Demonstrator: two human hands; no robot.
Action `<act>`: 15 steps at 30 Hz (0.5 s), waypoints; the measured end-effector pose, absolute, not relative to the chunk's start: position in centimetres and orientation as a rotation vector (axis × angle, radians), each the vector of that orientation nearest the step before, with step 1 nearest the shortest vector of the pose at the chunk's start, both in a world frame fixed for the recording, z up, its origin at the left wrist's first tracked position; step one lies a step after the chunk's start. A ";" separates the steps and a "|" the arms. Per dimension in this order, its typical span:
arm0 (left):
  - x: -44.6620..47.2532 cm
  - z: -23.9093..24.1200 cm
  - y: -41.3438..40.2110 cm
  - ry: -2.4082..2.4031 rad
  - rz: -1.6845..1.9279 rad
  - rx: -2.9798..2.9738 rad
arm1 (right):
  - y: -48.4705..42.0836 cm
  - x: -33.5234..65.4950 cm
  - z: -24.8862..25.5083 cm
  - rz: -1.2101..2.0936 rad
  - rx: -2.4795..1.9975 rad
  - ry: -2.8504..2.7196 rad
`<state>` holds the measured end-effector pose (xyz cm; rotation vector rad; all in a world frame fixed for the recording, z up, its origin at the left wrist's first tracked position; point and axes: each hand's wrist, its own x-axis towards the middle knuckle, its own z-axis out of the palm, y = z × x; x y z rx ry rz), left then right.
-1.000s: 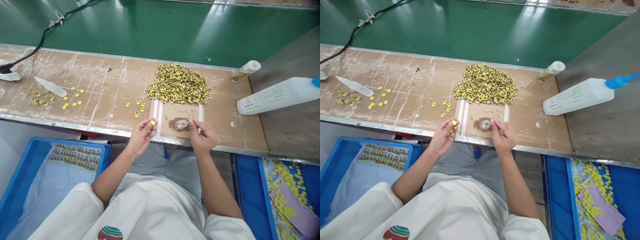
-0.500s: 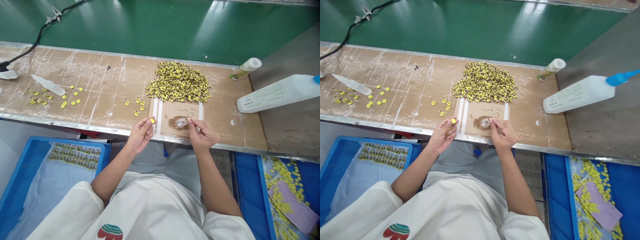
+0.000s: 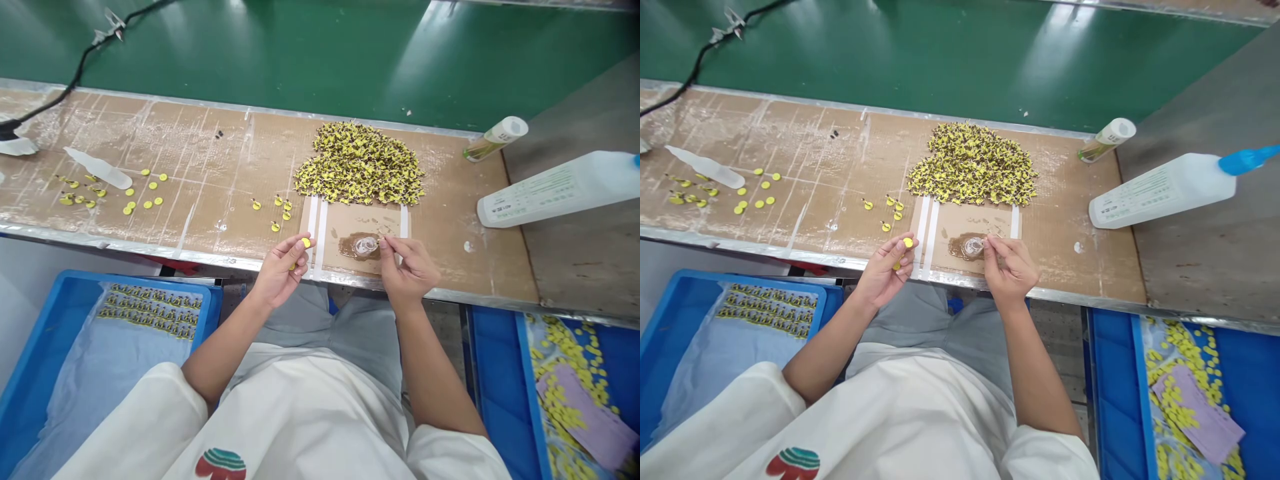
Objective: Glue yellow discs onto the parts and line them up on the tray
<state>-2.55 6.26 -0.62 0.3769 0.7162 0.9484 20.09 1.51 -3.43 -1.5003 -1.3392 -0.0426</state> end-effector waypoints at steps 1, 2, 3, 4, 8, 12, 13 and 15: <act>-2.6 -0.6 6.3 0.719 0.947 0.379 | 1.5 20.1 -3.4 -0.041 -1.503 -1.343; -2.6 -0.6 6.3 0.723 0.943 0.378 | 1.5 20.1 -3.4 -0.038 -1.513 -1.342; -2.6 -0.6 6.3 0.730 0.940 0.375 | 1.5 20.1 -3.4 -0.035 -1.528 -1.338; -2.6 -0.5 6.3 0.739 0.935 0.369 | 1.6 20.0 -3.5 -0.032 -1.542 -1.329; -2.7 -0.4 6.2 0.762 0.930 0.345 | 1.6 19.7 -3.4 0.032 -1.543 -1.192; -2.5 -0.2 6.0 0.758 0.924 0.352 | 1.5 18.8 -2.4 0.180 -1.474 -0.848; -2.4 -0.1 5.8 0.758 0.921 0.361 | 1.5 18.4 -1.9 0.216 -1.444 -0.765; -2.1 0.0 5.5 0.758 0.908 0.371 | 1.3 17.2 -0.5 0.282 -1.384 -0.665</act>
